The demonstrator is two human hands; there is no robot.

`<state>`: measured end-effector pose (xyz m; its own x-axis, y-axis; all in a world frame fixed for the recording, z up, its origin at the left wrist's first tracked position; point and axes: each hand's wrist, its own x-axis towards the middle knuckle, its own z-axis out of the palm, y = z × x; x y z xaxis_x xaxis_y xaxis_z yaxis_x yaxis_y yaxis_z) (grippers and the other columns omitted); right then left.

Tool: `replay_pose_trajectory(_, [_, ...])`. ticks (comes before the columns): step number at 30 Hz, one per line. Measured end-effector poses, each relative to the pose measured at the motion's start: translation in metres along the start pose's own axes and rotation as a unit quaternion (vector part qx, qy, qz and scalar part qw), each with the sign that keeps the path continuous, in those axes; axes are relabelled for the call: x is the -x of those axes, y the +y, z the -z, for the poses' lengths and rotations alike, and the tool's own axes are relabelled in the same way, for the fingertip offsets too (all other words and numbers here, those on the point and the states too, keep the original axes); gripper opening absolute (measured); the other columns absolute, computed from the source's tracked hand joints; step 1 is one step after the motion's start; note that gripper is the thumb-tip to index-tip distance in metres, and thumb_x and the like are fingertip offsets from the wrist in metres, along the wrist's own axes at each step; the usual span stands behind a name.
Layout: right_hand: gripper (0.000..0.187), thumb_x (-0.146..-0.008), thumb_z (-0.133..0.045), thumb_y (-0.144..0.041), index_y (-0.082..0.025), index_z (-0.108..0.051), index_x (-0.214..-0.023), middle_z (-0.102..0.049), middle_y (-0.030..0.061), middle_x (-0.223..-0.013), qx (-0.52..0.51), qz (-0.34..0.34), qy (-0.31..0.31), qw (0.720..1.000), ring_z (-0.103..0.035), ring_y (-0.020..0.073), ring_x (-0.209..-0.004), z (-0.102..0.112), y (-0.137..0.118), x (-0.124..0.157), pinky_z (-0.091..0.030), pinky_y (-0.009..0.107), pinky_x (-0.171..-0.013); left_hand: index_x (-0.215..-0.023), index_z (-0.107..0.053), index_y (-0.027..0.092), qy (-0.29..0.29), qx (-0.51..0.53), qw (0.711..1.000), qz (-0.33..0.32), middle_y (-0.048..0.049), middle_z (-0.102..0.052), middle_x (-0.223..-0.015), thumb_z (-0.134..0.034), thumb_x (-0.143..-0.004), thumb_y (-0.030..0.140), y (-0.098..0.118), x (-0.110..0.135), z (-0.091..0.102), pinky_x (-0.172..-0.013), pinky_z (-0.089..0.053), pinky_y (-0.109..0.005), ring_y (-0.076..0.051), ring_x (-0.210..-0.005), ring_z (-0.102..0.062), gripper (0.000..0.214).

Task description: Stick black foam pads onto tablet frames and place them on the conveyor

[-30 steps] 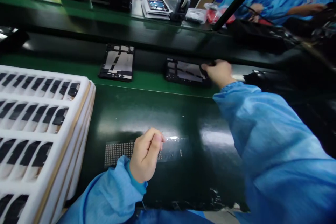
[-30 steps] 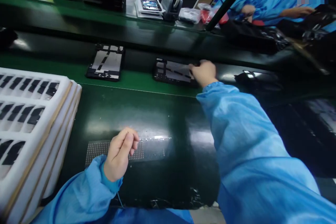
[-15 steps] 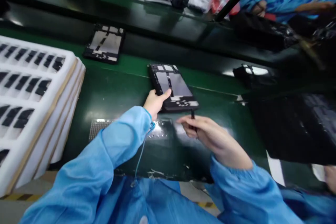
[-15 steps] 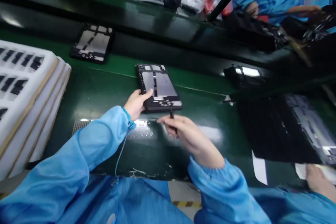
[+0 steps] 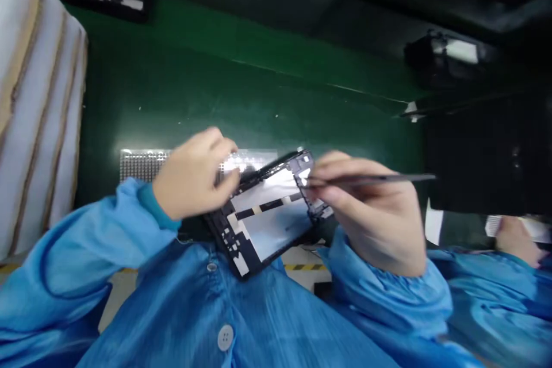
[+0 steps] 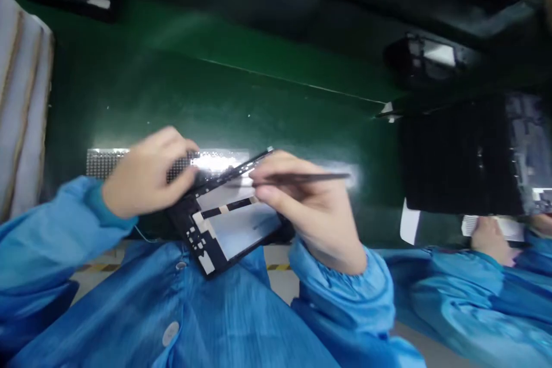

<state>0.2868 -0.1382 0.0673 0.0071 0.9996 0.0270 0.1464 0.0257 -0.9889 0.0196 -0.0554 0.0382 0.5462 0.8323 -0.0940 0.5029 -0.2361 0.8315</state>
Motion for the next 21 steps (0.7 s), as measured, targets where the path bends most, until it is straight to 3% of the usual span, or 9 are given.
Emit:
replay_pose_trajectory(1, [0.014, -0.094, -0.093, -0.032, -0.031, -0.089, -0.108, -0.084, 0.0034, -0.11, 0.021, 0.027, -0.032, 0.999, -0.08, 0.0208, -0.1, -0.013, 0.006, -0.019, -0.067, 0.034, -0.084, -0.108, -0.076, 0.018, 0.014, -0.034, 0.999, -0.002, -0.0103, -0.07, -0.102, -0.064, -0.093, 0.034, -0.005, -0.006, 0.011, -0.089, -0.05, -0.041, -0.025, -0.097, -0.065, 0.025])
replay_pose_trajectory(3, [0.018, -0.099, -0.087, -0.038, -0.027, -0.086, -0.113, -0.086, 0.0047, -0.114, 0.065, 0.053, -0.09, 0.992, -0.081, 0.0223, -0.107, -0.036, 0.027, -0.055, -0.067, 0.039, -0.095, -0.099, -0.074, 0.021, -0.012, -0.088, 0.996, -0.012, -0.0025, -0.063, -0.08, -0.062, -0.094, 0.028, -0.018, -0.02, 0.027, -0.08, -0.044, -0.036, -0.019, -0.079, -0.059, 0.015])
replay_pose_trajectory(7, [0.037, -0.103, -0.079, -0.055, -0.021, -0.078, -0.116, -0.085, 0.007, -0.111, 0.129, 0.061, -0.172, 0.975, -0.081, 0.0229, -0.101, -0.06, 0.073, -0.095, -0.066, 0.04, -0.094, -0.084, -0.071, 0.022, -0.105, -0.14, 0.984, -0.026, 0.0043, -0.054, -0.061, -0.064, -0.09, 0.017, -0.042, -0.036, 0.03, -0.07, -0.034, -0.032, -0.014, -0.062, -0.05, 0.01])
replay_pose_trajectory(12, [0.03, -0.106, -0.075, -0.053, -0.025, -0.076, -0.116, -0.083, 0.0062, -0.115, 0.137, 0.045, -0.192, 0.971, -0.08, 0.0236, -0.106, -0.058, 0.082, -0.089, -0.067, 0.04, -0.099, -0.086, -0.072, 0.021, -0.136, -0.184, 0.973, -0.023, 0.003, -0.057, -0.065, -0.064, -0.09, 0.016, -0.052, -0.037, 0.016, -0.07, -0.03, -0.033, -0.015, -0.065, -0.05, 0.011])
replay_pose_trajectory(16, [0.027, -0.106, -0.074, -0.055, -0.029, -0.076, -0.114, -0.082, 0.006, -0.114, 0.158, 0.046, -0.196, 0.967, -0.079, 0.0263, -0.105, -0.057, 0.075, -0.09, -0.069, 0.044, -0.098, -0.091, -0.074, 0.022, -0.149, -0.225, 0.963, -0.02, 0.0024, -0.06, -0.068, -0.064, -0.094, 0.02, -0.05, -0.038, 0.017, -0.07, -0.032, -0.032, -0.015, -0.067, -0.053, 0.011])
replay_pose_trajectory(21, [0.028, -0.103, -0.078, -0.055, -0.027, -0.077, -0.109, -0.083, 0.0059, -0.111, 0.146, 0.023, -0.218, 0.965, -0.08, 0.0268, -0.104, -0.054, 0.069, -0.098, -0.069, 0.045, -0.101, -0.094, -0.076, 0.021, -0.145, -0.23, 0.962, -0.027, 0.0019, -0.064, -0.07, -0.062, -0.095, 0.021, -0.053, -0.037, 0.02, -0.071, -0.032, -0.033, -0.015, -0.067, -0.054, 0.014])
